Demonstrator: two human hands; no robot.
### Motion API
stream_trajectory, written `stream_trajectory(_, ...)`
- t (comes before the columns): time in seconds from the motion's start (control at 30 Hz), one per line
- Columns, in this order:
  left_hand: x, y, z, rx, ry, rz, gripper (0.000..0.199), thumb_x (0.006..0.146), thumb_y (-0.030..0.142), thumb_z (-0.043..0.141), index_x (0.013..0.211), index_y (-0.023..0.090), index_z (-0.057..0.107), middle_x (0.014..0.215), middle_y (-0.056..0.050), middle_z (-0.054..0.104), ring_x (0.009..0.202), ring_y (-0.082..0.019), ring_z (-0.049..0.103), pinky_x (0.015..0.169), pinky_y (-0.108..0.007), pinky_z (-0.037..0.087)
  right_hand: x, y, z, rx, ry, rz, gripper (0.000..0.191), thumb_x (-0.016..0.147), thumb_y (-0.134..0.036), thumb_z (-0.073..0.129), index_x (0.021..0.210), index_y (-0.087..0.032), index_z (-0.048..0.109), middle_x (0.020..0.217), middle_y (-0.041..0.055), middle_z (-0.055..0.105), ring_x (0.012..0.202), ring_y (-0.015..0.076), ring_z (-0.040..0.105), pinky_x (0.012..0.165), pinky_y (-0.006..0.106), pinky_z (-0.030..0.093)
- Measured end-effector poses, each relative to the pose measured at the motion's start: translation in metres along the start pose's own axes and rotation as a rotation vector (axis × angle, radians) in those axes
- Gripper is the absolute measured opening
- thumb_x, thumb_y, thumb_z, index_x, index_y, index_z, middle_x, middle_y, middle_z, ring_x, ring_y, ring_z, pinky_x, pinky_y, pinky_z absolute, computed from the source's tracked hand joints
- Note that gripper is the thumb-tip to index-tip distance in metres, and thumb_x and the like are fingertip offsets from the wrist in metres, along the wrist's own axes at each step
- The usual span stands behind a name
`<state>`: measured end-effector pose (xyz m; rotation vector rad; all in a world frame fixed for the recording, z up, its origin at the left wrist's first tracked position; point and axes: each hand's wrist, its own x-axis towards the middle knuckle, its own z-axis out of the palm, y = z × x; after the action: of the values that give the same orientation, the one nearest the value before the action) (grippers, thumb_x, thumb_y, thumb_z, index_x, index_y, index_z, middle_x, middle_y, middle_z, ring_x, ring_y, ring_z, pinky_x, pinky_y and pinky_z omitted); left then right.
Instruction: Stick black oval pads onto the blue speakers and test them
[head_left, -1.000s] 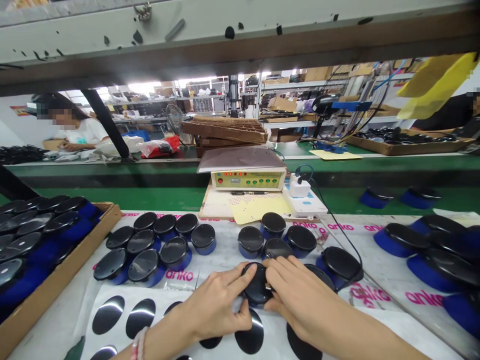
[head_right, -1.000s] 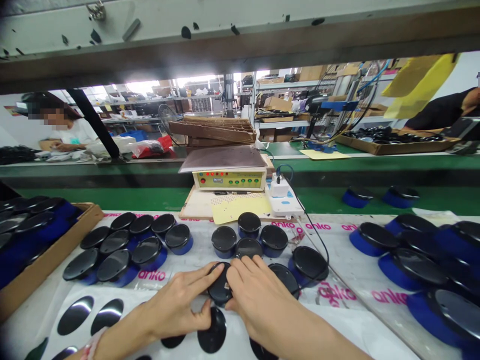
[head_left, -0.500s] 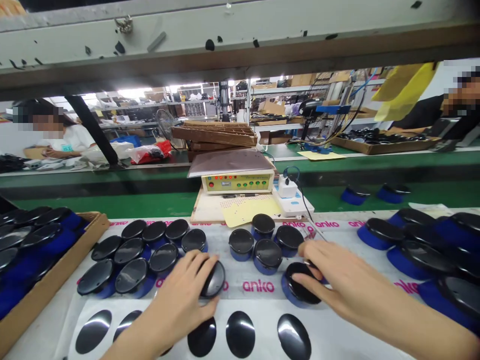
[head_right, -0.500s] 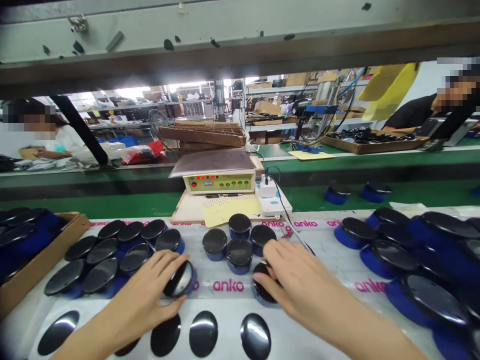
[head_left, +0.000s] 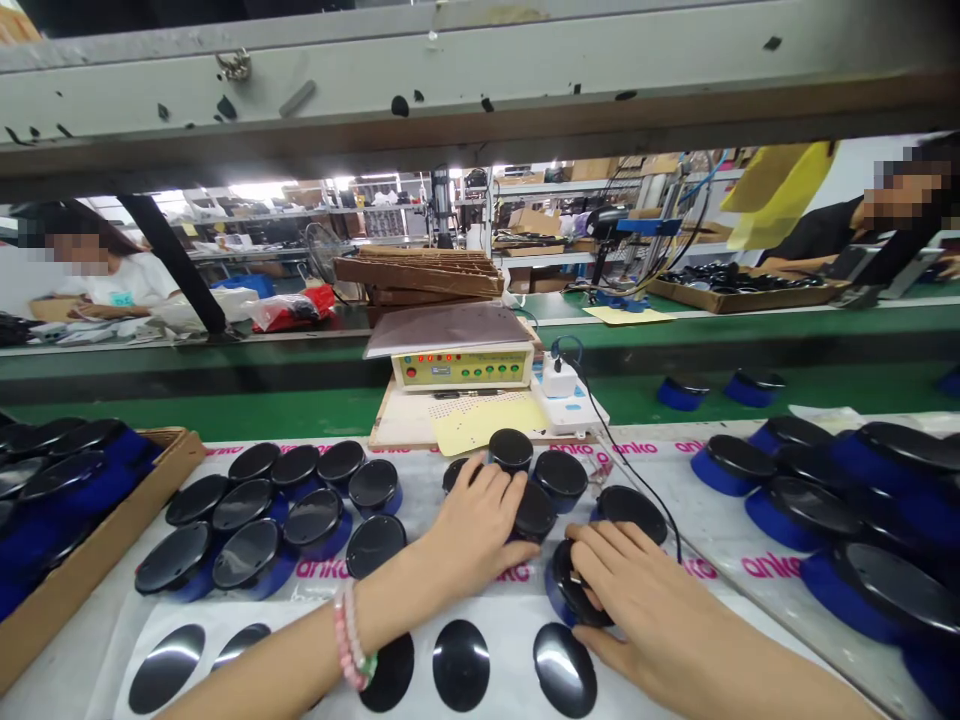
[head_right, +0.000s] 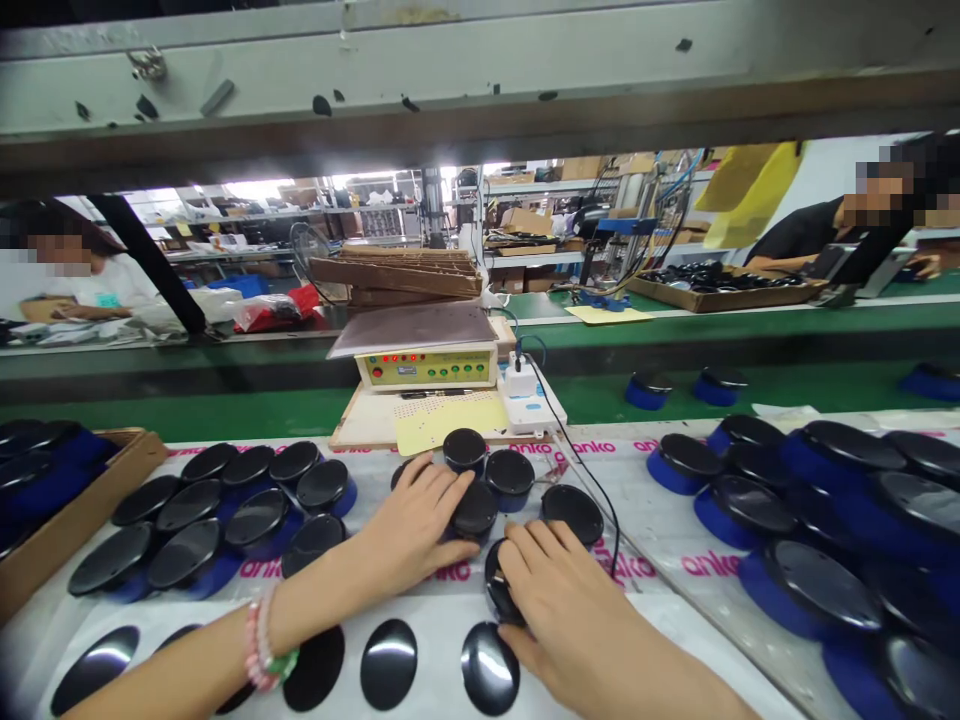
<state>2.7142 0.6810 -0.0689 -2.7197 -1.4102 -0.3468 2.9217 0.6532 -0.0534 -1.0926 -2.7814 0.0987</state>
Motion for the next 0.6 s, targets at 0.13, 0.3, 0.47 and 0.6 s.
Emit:
stream_trajectory(0.13, -0.008, 0.004, -0.014, -0.175, -0.073, 0.057, 0.07, 0.073, 0.047, 0.07, 0.129, 0.013, 0.044, 0.114, -0.01, 0.059, 0.113, -0.025, 0.051, 0.114, -0.049, 0.019, 0.001, 0.023, -0.017, 0.156, -0.033, 0.142, 0.02, 0.09, -0.041, 0.052, 0.084, -0.023, 0.046, 0.088, 0.0032, 0.055, 0.08, 0.0232, 0.053, 0.066, 0.035, 0.044)
stream_trajectory(0.3, 0.0, -0.006, -0.039, -0.308, -0.229, -0.093, 0.063, 0.078, 0.053, 0.061, 0.131, 0.021, 0.046, 0.124, -0.011, 0.054, 0.122, -0.03, 0.044, 0.105, -0.048, 0.034, 0.045, 0.048, -0.022, 0.052, 0.018, 0.17, 0.013, 0.093, -0.033, 0.047, 0.094, -0.019, 0.045, 0.103, 0.0097, 0.054, 0.09, 0.025, 0.055, 0.071, 0.035, 0.044)
stream_trajectory(0.47, 0.01, -0.017, -0.034, -0.247, -0.242, -0.352, 0.069, 0.08, 0.018, 0.052, 0.143, 0.008, 0.026, 0.139, -0.025, 0.038, 0.126, -0.038, 0.041, 0.103, -0.053, 0.034, 0.082, 0.051, -0.008, 0.045, -0.039, 0.13, 0.007, 0.087, -0.024, 0.054, 0.087, -0.019, 0.049, 0.098, 0.0089, 0.057, 0.087, 0.025, 0.057, 0.069, 0.033, 0.043)
stream_trajectory(0.6, 0.005, -0.017, -0.033, -0.315, -0.361, -0.28, 0.088, 0.07, 0.018, 0.059, 0.147, 0.015, 0.016, 0.143, -0.019, 0.039, 0.125, -0.032, 0.047, 0.099, -0.04, 0.044, 0.081, 0.048, -0.009, 0.057, -0.052, 0.119, 0.005, 0.083, -0.014, 0.051, 0.084, -0.018, 0.049, 0.096, 0.0088, 0.058, 0.087, 0.0231, 0.057, 0.071, 0.031, 0.043)
